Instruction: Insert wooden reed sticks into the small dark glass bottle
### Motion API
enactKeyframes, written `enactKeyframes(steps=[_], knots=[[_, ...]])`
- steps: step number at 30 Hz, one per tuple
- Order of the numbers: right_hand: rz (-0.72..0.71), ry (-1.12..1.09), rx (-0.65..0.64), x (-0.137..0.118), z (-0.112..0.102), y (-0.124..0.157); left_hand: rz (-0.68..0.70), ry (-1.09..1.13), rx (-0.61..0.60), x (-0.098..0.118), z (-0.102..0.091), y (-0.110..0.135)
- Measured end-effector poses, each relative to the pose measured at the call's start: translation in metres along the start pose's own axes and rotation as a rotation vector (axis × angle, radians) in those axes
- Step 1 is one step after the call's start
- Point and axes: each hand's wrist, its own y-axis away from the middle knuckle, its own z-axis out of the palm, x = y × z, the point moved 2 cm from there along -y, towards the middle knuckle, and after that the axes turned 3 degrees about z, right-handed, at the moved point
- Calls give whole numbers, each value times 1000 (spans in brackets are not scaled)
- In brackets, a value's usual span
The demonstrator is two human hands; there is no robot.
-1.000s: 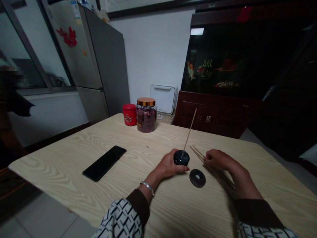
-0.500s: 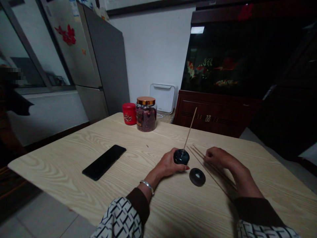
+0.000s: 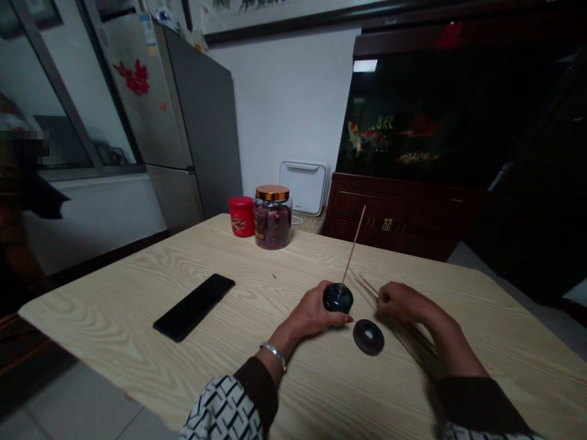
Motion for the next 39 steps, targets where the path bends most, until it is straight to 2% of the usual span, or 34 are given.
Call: enactKeyframes(steps=[3,6,9,12,15,27,31,34,37,39], knots=[[-116,-335,124,5,-28,7,11,2,-7,0,0,0],[-165,-751,391,-1,-55,20,15,-3,-14,2,-2,1],[-188,-1058,610,-19,-67,31,21,-11,-10,4,-3,1],[-203,-1185,715,-38,-65,34,16,-1,-15,3,-3,1],[-228,-1164,745,-49,-58,32,7,-10,-11,3,-3,1],[-264,-921,567,-78,-36,29,22,-3,-7,3,-2,2],[-303,-802,412,-80,-21,22,48,-9,2,4,-3,2],[-335,-680,237,-75,-15,18,44,-18,2,3,-3,2],[-340,-603,51,-61,-16,16,41,-20,0,1,-3,2],[-292,-521,40,-45,-21,14,38,-15,-2,1,-3,2]])
